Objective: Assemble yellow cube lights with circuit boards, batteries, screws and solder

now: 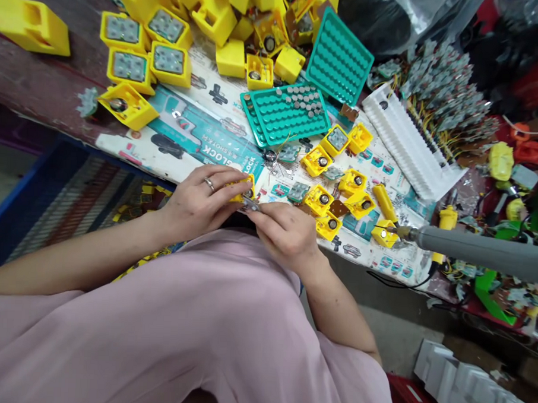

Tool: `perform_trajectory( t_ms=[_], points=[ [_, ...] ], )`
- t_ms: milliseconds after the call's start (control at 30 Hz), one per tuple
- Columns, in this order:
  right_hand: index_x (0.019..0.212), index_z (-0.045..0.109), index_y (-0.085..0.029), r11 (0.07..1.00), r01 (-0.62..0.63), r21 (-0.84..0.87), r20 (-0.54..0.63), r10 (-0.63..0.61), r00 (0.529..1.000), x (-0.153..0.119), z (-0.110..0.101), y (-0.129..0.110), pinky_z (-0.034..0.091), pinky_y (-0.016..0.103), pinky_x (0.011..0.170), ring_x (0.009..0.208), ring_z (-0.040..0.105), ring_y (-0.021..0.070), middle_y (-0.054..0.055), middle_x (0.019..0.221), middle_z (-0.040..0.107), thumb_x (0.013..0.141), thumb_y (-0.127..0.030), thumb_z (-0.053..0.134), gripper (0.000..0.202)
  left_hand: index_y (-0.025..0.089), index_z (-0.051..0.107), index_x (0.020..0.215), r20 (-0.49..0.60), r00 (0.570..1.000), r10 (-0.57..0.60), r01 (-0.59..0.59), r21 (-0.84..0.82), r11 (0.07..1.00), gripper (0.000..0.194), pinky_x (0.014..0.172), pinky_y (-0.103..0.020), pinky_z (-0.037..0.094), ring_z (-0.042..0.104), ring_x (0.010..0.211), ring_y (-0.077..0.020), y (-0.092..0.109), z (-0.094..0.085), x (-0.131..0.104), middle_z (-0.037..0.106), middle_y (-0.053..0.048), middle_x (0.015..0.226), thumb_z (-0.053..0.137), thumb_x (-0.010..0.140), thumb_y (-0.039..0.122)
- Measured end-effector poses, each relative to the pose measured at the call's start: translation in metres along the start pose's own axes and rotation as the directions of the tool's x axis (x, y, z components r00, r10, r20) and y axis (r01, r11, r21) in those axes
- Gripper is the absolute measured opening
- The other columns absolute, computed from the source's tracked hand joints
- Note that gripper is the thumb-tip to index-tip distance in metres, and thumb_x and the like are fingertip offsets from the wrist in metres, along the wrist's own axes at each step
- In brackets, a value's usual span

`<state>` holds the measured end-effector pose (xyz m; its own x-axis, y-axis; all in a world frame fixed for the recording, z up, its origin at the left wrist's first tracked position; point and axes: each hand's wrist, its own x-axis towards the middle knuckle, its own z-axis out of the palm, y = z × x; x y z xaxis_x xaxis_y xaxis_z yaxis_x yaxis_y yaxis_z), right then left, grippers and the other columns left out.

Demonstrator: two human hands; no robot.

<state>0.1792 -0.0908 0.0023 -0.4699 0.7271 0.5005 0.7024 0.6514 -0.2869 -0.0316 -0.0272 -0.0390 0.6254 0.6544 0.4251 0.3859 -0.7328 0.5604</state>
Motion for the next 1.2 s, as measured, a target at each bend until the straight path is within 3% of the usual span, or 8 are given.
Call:
perform_trajectory(
  t_ms=[133, 333, 433, 533, 633, 767, 1000, 1200],
  points=[
    [0.107, 0.069, -0.022, 1.0, 0.005, 0.029, 0.001, -0.005, 1.0, 0.0, 0.001, 0.001, 0.059, 0.024, 0.078, 0.087, 0.072, 0.0134, 0.004, 0.093, 0.076, 0.085, -0.009, 0.066, 0.026, 0.022, 0.07, 0.109, 0.02, 0.998, -0.054, 0.056, -0.12, 0.991, 0.022, 0.104, -0.053, 0.051, 0.062, 0.12, -0.0285, -0.004, -0.002, 0.0, 0.069, -0.011, 0.125, 0.058, 0.091, 0.025],
    [0.102, 0.071, -0.023, 0.919, -0.331, 0.213, -0.018, 0.342, 0.939, 0.009, 0.007, 0.0, 0.058, 0.021, 0.069, 0.071, 0.07, 0.0094, 0.0, 0.088, 0.076, 0.09, -0.014, 0.061, 0.018, 0.023, 0.073, 0.097, 0.06, 0.995, -0.078, 0.088, -0.201, 0.976, 0.014, 0.108, -0.054, 0.049, 0.058, 0.129, -0.0283, -0.008, -0.001, -0.005, 0.072, -0.008, 0.121, 0.061, 0.09, 0.026],
    [0.102, 0.07, -0.021, 0.893, -0.373, 0.25, -0.016, 0.389, 0.921, 0.013, 0.01, 0.003, 0.057, 0.021, 0.065, 0.07, 0.068, 0.0093, 0.001, 0.089, 0.076, 0.09, -0.015, 0.06, 0.016, 0.022, 0.072, 0.102, 0.023, 0.999, -0.042, 0.046, -0.19, 0.981, 0.016, 0.109, -0.051, 0.05, 0.058, 0.129, -0.0277, -0.01, 0.001, -0.008, 0.072, -0.009, 0.12, 0.061, 0.09, 0.024],
    [0.103, 0.069, -0.024, 0.935, -0.281, 0.214, -0.073, 0.303, 0.95, 0.013, 0.011, 0.007, 0.059, 0.025, 0.072, 0.08, 0.071, 0.0125, 0.002, 0.091, 0.076, 0.09, -0.014, 0.06, 0.018, 0.018, 0.066, 0.115, -0.047, 0.999, 0.01, -0.018, -0.173, 0.985, 0.025, 0.107, -0.048, 0.05, 0.061, 0.124, -0.0274, -0.01, 0.004, -0.008, 0.071, -0.012, 0.118, 0.061, 0.09, 0.023],
    [0.107, 0.067, -0.026, 0.992, -0.067, 0.108, -0.127, 0.08, 0.989, 0.01, 0.01, 0.012, 0.061, 0.027, 0.076, 0.086, 0.073, 0.0142, 0.003, 0.095, 0.076, 0.088, -0.011, 0.062, 0.024, 0.018, 0.062, 0.12, -0.065, 0.997, 0.036, -0.042, -0.096, 0.994, 0.03, 0.102, -0.048, 0.053, 0.062, 0.118, -0.0267, -0.009, 0.004, -0.006, 0.07, -0.012, 0.116, 0.059, 0.091, 0.022],
    [0.112, 0.066, -0.021, 0.989, 0.136, 0.063, -0.107, -0.129, 0.986, 0.005, 0.011, 0.014, 0.061, 0.027, 0.081, 0.094, 0.073, 0.0162, 0.008, 0.102, 0.077, 0.085, -0.008, 0.065, 0.03, 0.019, 0.064, 0.114, -0.068, 0.996, 0.052, -0.058, -0.098, 0.993, 0.025, 0.1, -0.047, 0.053, 0.061, 0.117, -0.0259, -0.009, 0.003, -0.004, 0.069, -0.011, 0.115, 0.057, 0.091, 0.019],
    [0.103, 0.071, -0.025, 0.924, -0.323, 0.203, -0.065, 0.342, 0.937, 0.01, 0.017, 0.0, 0.06, 0.024, 0.076, 0.081, 0.073, 0.0121, 0.001, 0.092, 0.077, 0.089, -0.013, 0.062, 0.021, 0.02, 0.066, 0.108, -0.045, 0.998, 0.04, -0.045, -0.117, 0.992, 0.019, 0.105, -0.049, 0.052, 0.058, 0.127, -0.0268, -0.015, 0.008, -0.009, 0.069, -0.011, 0.121, 0.058, 0.092, 0.024],
    [0.1, 0.074, -0.021, 0.817, -0.493, 0.299, 0.082, 0.493, 0.866, 0.017, 0.015, 0.003, 0.053, 0.02, 0.06, 0.061, 0.063, 0.0076, 0.001, 0.089, 0.077, 0.09, -0.021, 0.062, 0.015, 0.02, 0.067, 0.11, -0.016, 0.999, -0.049, 0.042, -0.316, 0.948, 0.021, 0.114, -0.055, 0.044, 0.054, 0.134, -0.0279, -0.017, 0.01, -0.013, 0.067, -0.013, 0.128, 0.062, 0.091, 0.026]
  ],
)
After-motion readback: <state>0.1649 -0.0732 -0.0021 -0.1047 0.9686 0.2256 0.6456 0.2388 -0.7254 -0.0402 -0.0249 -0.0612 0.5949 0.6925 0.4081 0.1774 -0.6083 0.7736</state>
